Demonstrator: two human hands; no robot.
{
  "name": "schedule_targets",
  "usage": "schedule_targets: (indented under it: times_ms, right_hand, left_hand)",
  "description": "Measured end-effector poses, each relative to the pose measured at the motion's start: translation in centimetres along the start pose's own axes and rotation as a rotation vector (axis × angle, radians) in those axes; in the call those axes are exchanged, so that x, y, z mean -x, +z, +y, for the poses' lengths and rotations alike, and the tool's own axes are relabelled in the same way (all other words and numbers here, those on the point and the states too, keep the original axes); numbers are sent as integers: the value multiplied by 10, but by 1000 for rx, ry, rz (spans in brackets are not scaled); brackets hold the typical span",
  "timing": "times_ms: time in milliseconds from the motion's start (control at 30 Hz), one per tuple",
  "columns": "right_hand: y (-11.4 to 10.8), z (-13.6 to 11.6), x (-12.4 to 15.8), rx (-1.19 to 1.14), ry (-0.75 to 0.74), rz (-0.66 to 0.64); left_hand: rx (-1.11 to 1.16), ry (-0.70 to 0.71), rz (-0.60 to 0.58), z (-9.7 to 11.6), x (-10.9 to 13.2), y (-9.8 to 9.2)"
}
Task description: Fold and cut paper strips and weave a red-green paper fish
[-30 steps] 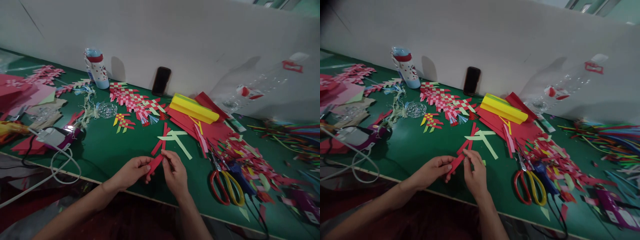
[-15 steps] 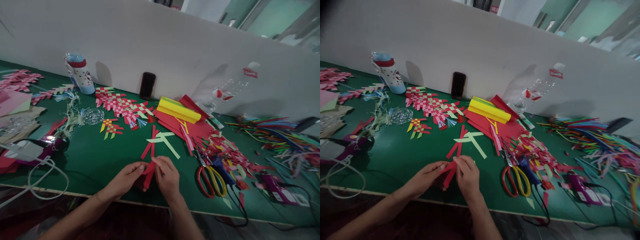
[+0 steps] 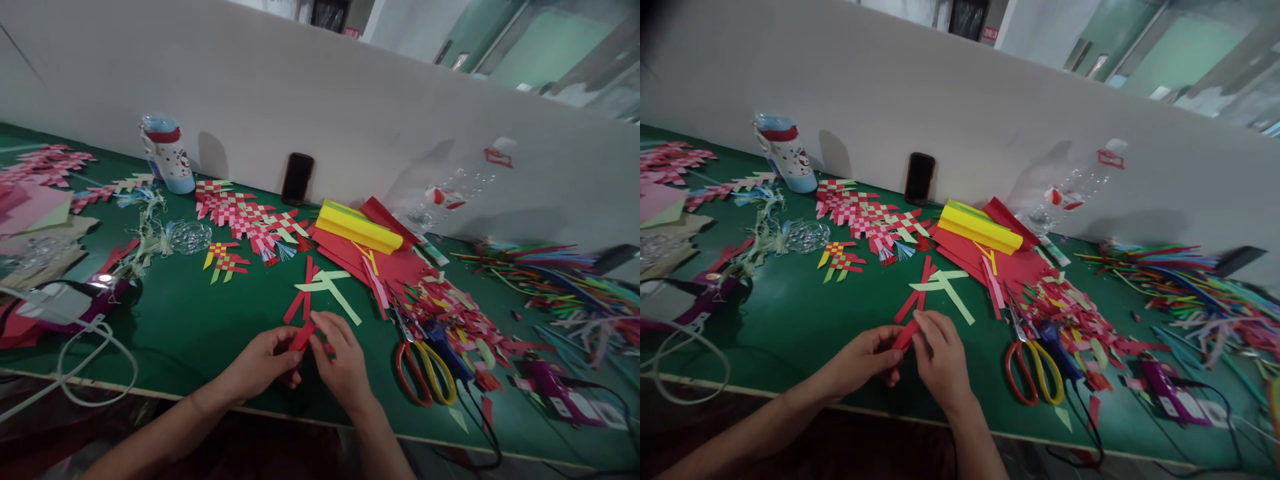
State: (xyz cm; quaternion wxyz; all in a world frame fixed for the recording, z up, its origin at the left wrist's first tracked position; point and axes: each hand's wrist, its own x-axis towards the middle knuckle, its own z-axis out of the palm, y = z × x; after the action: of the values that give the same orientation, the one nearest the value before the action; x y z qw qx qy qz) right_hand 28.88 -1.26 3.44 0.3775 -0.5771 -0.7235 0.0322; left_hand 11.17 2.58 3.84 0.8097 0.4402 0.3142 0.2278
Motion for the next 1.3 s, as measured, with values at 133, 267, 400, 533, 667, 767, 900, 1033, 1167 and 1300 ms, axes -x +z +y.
schedule_targets:
  times_ms: [133, 267, 400, 533, 667, 767, 900, 1033, 1167, 1300]
  right_hand:
    - [-29, 46, 2, 316, 129, -27]
    - [-47, 91, 11, 596, 285, -37]
    - [-45, 107, 17, 563, 360, -18]
    - [-48, 105, 14, 469, 386, 12]
    - [-61, 94, 9, 329, 438, 40]
    - [-63, 78, 5, 27, 547, 74]
    - [-58, 45, 5, -391, 653, 73]
    - [-59, 16, 9, -521, 602, -89]
    - [-68, 8, 16, -691, 679, -84]
    - [-74, 10, 22, -882, 836, -7]
  left_hand:
    - [-92, 27, 50, 8, -2, -9]
    - [-148, 36, 40, 13, -5, -13]
    - [-211, 34, 32, 11, -14, -14]
    - [-343, 31, 75, 6, -26, -19]
    - [-667, 148, 38, 14, -44, -18]
    - [-764, 249, 104, 28, -59, -8]
    - [-1150, 584, 199, 35, -66, 10]
    - [-1499, 869, 46, 26, -58, 16]
    - [-1566, 913, 84, 21, -46, 0]
    - [-1645, 919, 141, 17, -30, -24]
